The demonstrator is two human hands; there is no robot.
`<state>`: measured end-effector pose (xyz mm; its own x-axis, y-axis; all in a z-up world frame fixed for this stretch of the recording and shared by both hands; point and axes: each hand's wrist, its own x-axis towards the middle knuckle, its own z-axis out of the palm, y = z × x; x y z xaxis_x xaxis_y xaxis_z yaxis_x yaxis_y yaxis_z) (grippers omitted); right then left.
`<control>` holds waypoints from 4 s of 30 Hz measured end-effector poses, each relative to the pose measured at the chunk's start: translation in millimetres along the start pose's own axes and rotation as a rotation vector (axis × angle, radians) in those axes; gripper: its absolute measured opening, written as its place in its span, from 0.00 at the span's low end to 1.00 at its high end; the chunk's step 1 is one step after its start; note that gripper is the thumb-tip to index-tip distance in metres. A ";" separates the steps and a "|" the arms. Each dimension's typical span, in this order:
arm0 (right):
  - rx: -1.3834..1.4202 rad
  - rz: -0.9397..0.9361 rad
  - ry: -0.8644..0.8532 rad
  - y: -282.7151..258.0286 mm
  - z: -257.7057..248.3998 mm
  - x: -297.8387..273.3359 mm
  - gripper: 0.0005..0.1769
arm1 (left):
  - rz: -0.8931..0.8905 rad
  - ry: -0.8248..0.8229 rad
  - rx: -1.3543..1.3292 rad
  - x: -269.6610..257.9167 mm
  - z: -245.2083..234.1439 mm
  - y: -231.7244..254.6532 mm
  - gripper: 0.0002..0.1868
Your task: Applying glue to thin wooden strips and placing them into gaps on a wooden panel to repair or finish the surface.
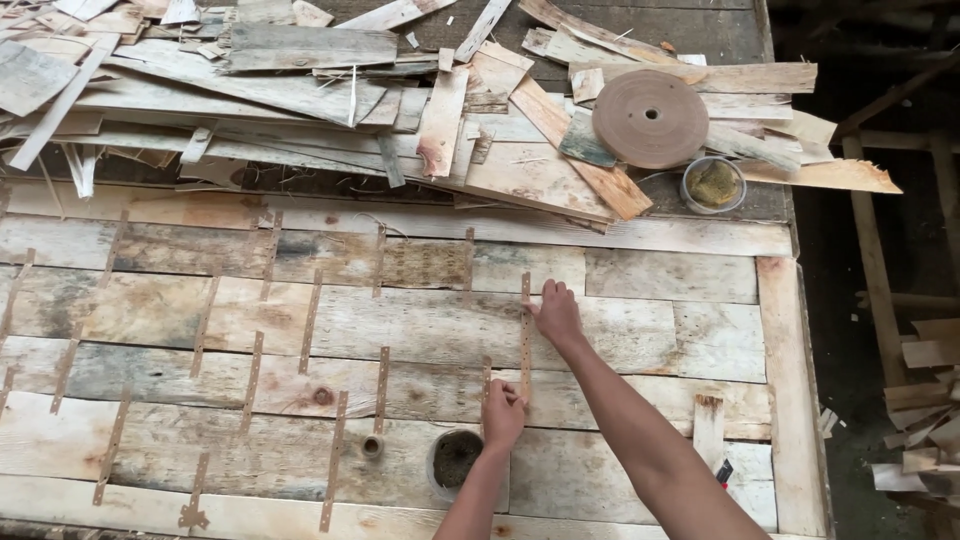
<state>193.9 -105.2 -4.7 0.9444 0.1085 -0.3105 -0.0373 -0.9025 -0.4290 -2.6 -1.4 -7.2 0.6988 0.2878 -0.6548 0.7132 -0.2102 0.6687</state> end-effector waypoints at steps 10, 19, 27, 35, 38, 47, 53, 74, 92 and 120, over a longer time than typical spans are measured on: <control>0.098 0.204 -0.164 -15.1 -14.2 1.4 0.34 | -0.004 -0.013 0.012 1.7 -0.6 1.2 0.13; 0.094 0.141 -0.230 -5.3 -10.1 4.3 0.28 | -0.033 -0.027 0.007 -1.5 -2.5 5.9 0.13; 0.080 0.072 -0.183 10.0 5.9 11.0 0.36 | -0.035 -0.050 0.006 -0.9 -4.9 7.0 0.13; 0.042 0.038 -0.101 -1.6 -5.6 -11.5 0.32 | 0.064 -0.009 0.015 14.4 6.6 -19.3 0.14; 0.051 0.018 -0.097 -2.3 -10.0 -23.4 0.31 | 0.056 -0.013 -0.002 10.9 5.3 -18.0 0.13; 0.079 0.012 -0.131 -6.4 -18.8 -39.5 0.25 | 0.067 -0.033 -0.005 5.9 0.1 -10.6 0.13; -0.007 0.038 -0.127 -4.7 -10.7 -39.4 0.30 | 0.064 -0.033 -0.006 5.7 1.6 -13.3 0.13; 0.065 0.115 -0.170 -7.9 -8.5 -67.1 0.33 | 0.019 -0.056 -0.045 6.1 0.9 -11.3 0.13; 0.025 -0.008 -0.203 -0.5 -14.5 -90.8 0.32 | -0.010 -0.087 -0.083 8.4 -3.6 -6.1 0.12; -0.020 -0.242 0.117 31.6 38.3 -130.3 0.47 | -0.270 -0.130 -0.410 5.6 -1.8 -14.9 0.23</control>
<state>57.1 -131.8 -10.3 0.9564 0.2745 -0.0999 0.1998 -0.8643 -0.4616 -9.4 5.0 -20.2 0.5123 0.1575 -0.8443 0.8073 0.2472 0.5359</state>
